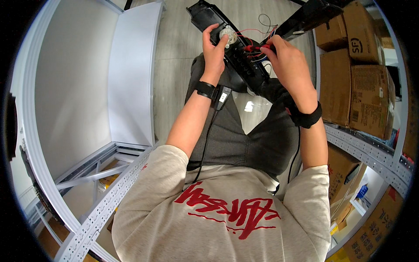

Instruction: The person sits on the floor and uses a screwdriver to connect and tighten wires inside the base of a standing fan. They manipulate the internal wiring and components, then reassemble the fan base housing.

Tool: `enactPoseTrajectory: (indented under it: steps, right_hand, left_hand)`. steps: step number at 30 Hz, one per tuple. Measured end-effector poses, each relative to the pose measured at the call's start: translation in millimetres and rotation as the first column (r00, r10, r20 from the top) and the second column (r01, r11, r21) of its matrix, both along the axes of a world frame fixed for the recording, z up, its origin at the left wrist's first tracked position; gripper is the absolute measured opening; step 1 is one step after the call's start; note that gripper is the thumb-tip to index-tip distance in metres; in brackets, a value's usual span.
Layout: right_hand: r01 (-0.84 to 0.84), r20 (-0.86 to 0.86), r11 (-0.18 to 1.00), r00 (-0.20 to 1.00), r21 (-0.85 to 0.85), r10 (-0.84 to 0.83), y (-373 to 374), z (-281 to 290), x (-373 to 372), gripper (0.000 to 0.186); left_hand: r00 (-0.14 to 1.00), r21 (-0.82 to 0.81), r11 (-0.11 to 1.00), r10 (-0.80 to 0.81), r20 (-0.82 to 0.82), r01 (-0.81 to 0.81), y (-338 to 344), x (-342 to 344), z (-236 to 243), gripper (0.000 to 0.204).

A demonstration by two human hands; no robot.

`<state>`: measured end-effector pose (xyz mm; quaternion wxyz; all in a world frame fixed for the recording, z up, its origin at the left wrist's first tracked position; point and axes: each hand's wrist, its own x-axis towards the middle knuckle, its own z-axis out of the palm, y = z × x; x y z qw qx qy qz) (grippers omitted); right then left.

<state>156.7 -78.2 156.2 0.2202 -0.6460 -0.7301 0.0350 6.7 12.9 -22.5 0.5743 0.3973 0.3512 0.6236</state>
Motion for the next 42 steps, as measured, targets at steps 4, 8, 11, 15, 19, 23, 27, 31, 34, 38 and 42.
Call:
enactPoseTrajectory:
  steps: [4, 8, 11, 15, 19, 23, 27, 31, 34, 38, 42]
  right_hand:
    - [0.088, 0.105, 0.994, 0.991, -0.070, -0.081, 0.0, -1.1, 2.1, 0.026]
    - [0.153, 0.110, 0.982, 0.984, -0.112, -0.141, 2.4, 3.9, -0.6, 0.026]
    - [0.097, -0.074, 0.988, 0.992, -0.117, -0.106, 0.7, 4.6, -0.7, 0.024]
    - [0.003, -0.117, 0.999, 0.993, -0.043, -0.008, -0.2, -3.4, 6.7, 0.023]
    - [0.065, 0.036, 0.992, 0.997, -0.109, -0.062, -1.6, 2.9, 6.3, 0.023]
    - [0.114, 0.062, 0.986, 0.992, -0.119, -0.107, -0.2, 2.4, 4.3, 0.024]
    - [0.164, 0.027, 0.972, 0.986, -0.170, -0.162, -1.5, 3.7, 3.4, 0.025]
    - [0.151, -0.050, 0.981, 0.986, -0.120, -0.158, -4.3, 1.5, 2.9, 0.024]
    - [0.170, -0.145, 0.985, 0.975, -0.013, -0.170, -7.0, 4.5, -3.4, 0.023]
    - [0.170, -0.267, 0.976, 0.955, 0.135, -0.129, -2.3, 4.7, -9.1, 0.022]
    - [0.126, -0.347, 0.978, 0.936, 0.168, -0.061, 12.1, -13.9, -20.7, 0.022]
  left_hand:
    - [0.998, 0.053, 0.999, 0.005, -0.067, -0.001, 2.3, 0.3, -7.5, 0.041]
    - [1.000, 0.045, 0.999, -0.025, -0.016, 0.026, 0.2, -0.8, -3.2, 0.045]
    - [1.000, 0.056, 0.998, -0.005, 0.019, 0.004, -2.7, -2.1, 5.9, 0.058]
    - [0.989, 0.057, 0.997, -0.058, 0.137, 0.050, -6.1, -4.7, 20.0, 0.078]
    - [0.991, 0.082, 0.995, -0.068, 0.115, 0.058, -5.3, -5.4, 20.5, 0.092]
    - [0.992, 0.106, 0.993, -0.064, 0.113, 0.052, -4.2, -5.2, 17.4, 0.100]
    - [0.987, 0.069, 0.996, -0.066, 0.145, 0.056, -5.5, -5.9, 19.6, 0.106]
    - [0.991, 0.004, 0.999, -0.039, 0.127, 0.039, -7.5, -5.5, 19.6, 0.110]
    - [0.988, -0.024, 0.999, -0.038, 0.148, 0.042, -6.0, -4.5, 13.9, 0.111]
    - [0.985, -0.009, 0.998, -0.055, 0.162, 0.058, -4.5, -5.3, 10.2, 0.111]
    - [0.988, 0.005, 0.999, -0.048, 0.145, 0.048, -6.0, -5.3, 16.6, 0.108]
